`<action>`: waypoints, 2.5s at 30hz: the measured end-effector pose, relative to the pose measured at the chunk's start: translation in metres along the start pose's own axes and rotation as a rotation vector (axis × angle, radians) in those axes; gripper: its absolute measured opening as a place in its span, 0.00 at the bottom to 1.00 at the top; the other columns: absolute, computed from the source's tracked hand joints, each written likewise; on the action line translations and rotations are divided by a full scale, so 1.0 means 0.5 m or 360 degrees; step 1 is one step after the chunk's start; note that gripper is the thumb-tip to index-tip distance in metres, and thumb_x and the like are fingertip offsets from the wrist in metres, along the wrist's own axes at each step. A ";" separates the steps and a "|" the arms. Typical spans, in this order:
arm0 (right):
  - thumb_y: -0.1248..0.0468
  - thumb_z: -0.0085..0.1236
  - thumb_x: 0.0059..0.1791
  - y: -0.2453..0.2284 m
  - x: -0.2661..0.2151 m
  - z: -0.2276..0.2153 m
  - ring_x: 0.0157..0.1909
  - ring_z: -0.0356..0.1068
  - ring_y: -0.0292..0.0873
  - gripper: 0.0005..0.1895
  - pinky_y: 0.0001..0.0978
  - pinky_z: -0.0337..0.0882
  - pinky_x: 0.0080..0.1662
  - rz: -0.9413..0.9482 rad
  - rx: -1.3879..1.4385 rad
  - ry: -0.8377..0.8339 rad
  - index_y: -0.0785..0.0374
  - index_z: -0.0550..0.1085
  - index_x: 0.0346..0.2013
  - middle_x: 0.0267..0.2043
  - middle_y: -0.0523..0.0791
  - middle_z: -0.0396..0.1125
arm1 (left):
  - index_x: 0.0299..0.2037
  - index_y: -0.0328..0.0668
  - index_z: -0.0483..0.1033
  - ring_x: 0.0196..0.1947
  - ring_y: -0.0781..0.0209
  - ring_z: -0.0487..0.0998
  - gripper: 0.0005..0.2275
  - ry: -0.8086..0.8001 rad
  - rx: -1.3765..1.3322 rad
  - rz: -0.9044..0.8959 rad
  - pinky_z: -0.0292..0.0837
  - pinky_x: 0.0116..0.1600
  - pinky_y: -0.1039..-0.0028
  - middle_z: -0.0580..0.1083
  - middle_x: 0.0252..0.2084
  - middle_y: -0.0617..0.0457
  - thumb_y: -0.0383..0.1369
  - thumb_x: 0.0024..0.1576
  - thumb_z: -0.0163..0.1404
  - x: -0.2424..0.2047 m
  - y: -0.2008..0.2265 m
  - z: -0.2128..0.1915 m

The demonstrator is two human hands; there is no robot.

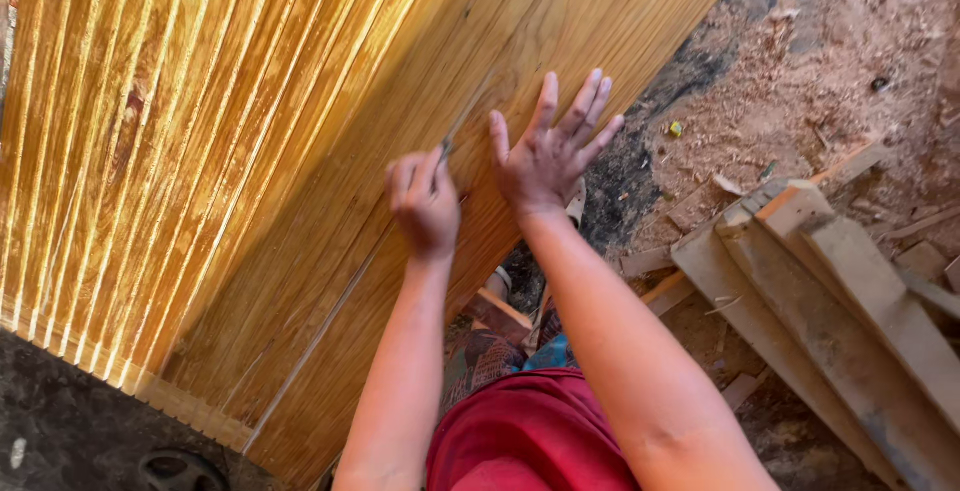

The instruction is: The person sands a large wooden plank with a sanding block, moving along the grain to smooth the surface. The person repositions the plank and continues sanding different sections.

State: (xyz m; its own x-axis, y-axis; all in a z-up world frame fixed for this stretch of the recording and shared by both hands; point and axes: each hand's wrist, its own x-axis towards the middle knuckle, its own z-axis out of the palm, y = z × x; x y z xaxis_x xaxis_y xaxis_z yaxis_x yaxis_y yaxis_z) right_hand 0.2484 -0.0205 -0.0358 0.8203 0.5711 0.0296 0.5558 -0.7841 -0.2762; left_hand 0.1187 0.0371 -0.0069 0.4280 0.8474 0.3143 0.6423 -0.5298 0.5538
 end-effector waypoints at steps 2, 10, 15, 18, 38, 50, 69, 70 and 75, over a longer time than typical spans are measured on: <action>0.35 0.52 0.55 0.006 -0.007 -0.013 0.81 0.31 0.62 0.41 0.71 0.33 0.74 -0.0034 0.0119 0.0003 0.59 0.61 0.71 0.79 0.61 0.35 | 0.40 0.38 0.82 0.39 0.47 0.75 0.06 0.0006 0.0017 -0.0097 0.71 0.48 0.59 0.74 0.35 0.47 0.21 0.54 0.59 -0.019 -0.001 -0.030; 0.46 0.56 0.57 0.150 0.128 -0.037 0.84 0.36 0.59 0.29 0.67 0.33 0.79 -0.0073 0.0487 0.0042 0.58 0.65 0.67 0.81 0.55 0.43 | 0.40 0.38 0.81 0.40 0.44 0.74 0.05 0.0075 -0.0054 -0.0015 0.70 0.49 0.58 0.73 0.36 0.47 0.23 0.56 0.59 0.075 0.068 0.150; 0.38 0.49 0.62 0.225 0.409 -0.035 0.84 0.31 0.58 0.37 0.64 0.33 0.79 0.0153 0.0181 -0.0001 0.60 0.57 0.75 0.82 0.58 0.35 | 0.40 0.40 0.81 0.39 0.47 0.75 0.06 0.0108 0.0036 -0.0052 0.70 0.49 0.59 0.74 0.36 0.49 0.22 0.55 0.59 0.068 0.080 0.075; 0.33 0.45 0.62 0.224 0.446 -0.011 0.81 0.29 0.62 0.42 0.65 0.34 0.77 0.0252 -0.0105 -0.0035 0.61 0.52 0.76 0.80 0.61 0.32 | 0.40 0.39 0.81 0.40 0.46 0.74 0.07 0.0082 0.0057 -0.0074 0.71 0.49 0.59 0.74 0.36 0.48 0.21 0.53 0.59 0.060 0.077 0.054; 0.34 0.49 0.62 0.219 0.434 0.000 0.80 0.29 0.67 0.42 0.69 0.41 0.74 0.0204 -0.0220 -0.0049 0.61 0.51 0.76 0.78 0.65 0.33 | 0.40 0.37 0.80 0.40 0.45 0.74 0.05 -0.0140 -0.0138 0.0136 0.72 0.49 0.58 0.74 0.36 0.47 0.23 0.55 0.59 0.197 0.128 0.225; 0.33 0.49 0.63 0.205 0.454 0.002 0.81 0.30 0.67 0.43 0.69 0.45 0.75 0.0239 -0.0233 -0.0025 0.61 0.50 0.77 0.79 0.65 0.32 | 0.42 0.39 0.80 0.40 0.46 0.74 0.08 -0.0077 -0.0086 0.0096 0.70 0.49 0.59 0.74 0.36 0.47 0.20 0.55 0.58 0.178 0.103 0.189; 0.37 0.50 0.59 0.225 0.432 0.025 0.79 0.31 0.68 0.42 0.68 0.48 0.73 0.0109 -0.0229 0.0139 0.62 0.52 0.75 0.77 0.65 0.34 | 0.30 0.36 0.74 0.37 0.44 0.72 0.06 -0.0372 -0.0062 0.0033 0.68 0.43 0.57 0.71 0.33 0.45 0.24 0.55 0.59 0.205 0.102 0.116; 0.38 0.49 0.58 0.224 0.436 0.023 0.79 0.31 0.68 0.42 0.69 0.48 0.73 0.0090 -0.0239 0.0170 0.62 0.51 0.76 0.77 0.65 0.34 | 0.30 0.36 0.74 0.37 0.44 0.72 0.06 -0.0361 -0.0082 0.0070 0.68 0.43 0.57 0.71 0.32 0.45 0.24 0.55 0.60 0.213 0.102 0.129; 0.37 0.51 0.60 0.222 0.428 0.018 0.80 0.31 0.68 0.42 0.68 0.49 0.73 0.0109 -0.0233 0.0123 0.61 0.52 0.75 0.78 0.64 0.34 | 0.32 0.35 0.75 0.37 0.44 0.72 0.06 -0.0377 -0.0147 0.0131 0.69 0.44 0.57 0.71 0.33 0.45 0.24 0.56 0.60 0.216 0.093 0.148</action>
State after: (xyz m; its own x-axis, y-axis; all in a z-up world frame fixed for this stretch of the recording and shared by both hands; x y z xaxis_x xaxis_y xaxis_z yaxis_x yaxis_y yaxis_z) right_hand 0.4846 0.0168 -0.0687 0.8618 0.4990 0.0909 0.5071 -0.8508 -0.1376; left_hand 0.2417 0.1013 -0.0043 0.6202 0.7639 0.1780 0.5431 -0.5820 0.6052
